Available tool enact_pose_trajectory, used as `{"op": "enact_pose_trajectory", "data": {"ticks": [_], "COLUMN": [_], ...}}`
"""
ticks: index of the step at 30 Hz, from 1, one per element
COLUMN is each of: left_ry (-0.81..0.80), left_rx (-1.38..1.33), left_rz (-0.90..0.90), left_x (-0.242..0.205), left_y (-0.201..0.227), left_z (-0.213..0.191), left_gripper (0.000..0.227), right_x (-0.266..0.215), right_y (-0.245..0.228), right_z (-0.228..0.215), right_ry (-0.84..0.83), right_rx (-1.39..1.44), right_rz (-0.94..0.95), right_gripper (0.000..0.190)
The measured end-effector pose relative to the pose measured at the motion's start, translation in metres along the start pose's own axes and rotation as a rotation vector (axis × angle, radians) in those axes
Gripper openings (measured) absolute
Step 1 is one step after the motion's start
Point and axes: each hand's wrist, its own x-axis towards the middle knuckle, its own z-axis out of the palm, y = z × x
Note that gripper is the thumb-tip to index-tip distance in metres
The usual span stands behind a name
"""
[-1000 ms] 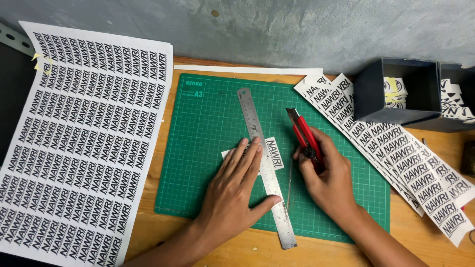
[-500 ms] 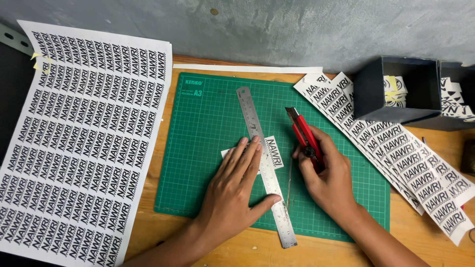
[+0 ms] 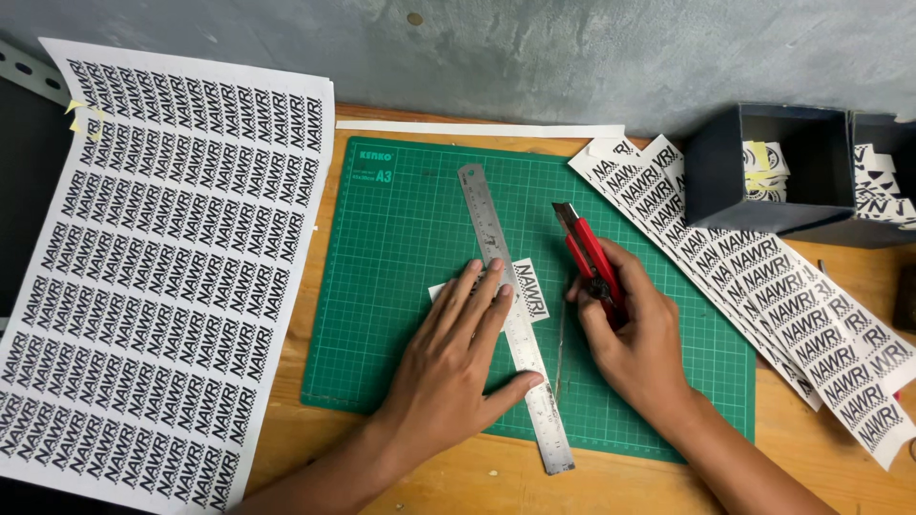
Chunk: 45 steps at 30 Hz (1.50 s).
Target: The person uses a metal ruler and a red utility knife to cut a sheet of printed stickers on a green cutting mat. They align the ruler along the sticker lines and slice through the paper, separating individual sticker strips. The cut pieces are then moved aside.
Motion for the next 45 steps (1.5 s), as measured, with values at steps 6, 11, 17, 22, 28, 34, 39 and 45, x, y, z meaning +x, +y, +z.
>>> {"op": "enact_pose_trajectory", "data": {"ticks": [6, 11, 17, 22, 28, 34, 39, 45], "left_ry": [-0.022, 0.000, 0.011, 0.013, 0.021, 0.026, 0.016, 0.014], "left_rx": [0.180, 0.148, 0.152, 0.147, 0.146, 0.141, 0.156, 0.148], "left_rz": [0.044, 0.035, 0.032, 0.026, 0.021, 0.015, 0.007, 0.013], "left_x": [0.0065, 0.0066, 0.0050, 0.0055, 0.0054, 0.0058, 0.0046, 0.0055], "left_y": [-0.0002, -0.0013, -0.0008, -0.0006, -0.0003, 0.0006, 0.0002, 0.0009], "left_z": [-0.0023, -0.0033, -0.0037, -0.0037, -0.0033, -0.0042, -0.0017, -0.0043], "left_gripper": [0.090, 0.088, 0.089, 0.089, 0.089, 0.088, 0.089, 0.088], "right_x": [-0.0008, -0.0007, -0.0017, -0.0012, -0.0011, -0.0007, -0.0008, -0.0006], "right_y": [0.0012, 0.0012, 0.0041, 0.0028, 0.0025, 0.0018, 0.0030, 0.0018], "right_z": [0.0010, 0.0010, 0.0013, 0.0009, 0.0007, 0.0003, 0.0001, -0.0001], "right_ry": [0.012, 0.010, 0.006, 0.004, 0.002, -0.003, -0.003, -0.007], "right_rx": [-0.005, 0.006, 0.001, -0.007, -0.007, -0.008, -0.022, -0.010], "right_rz": [-0.024, -0.018, -0.018, -0.001, -0.004, -0.002, -0.021, -0.001], "right_gripper": [0.059, 0.059, 0.058, 0.059, 0.059, 0.060, 0.058, 0.059]}}
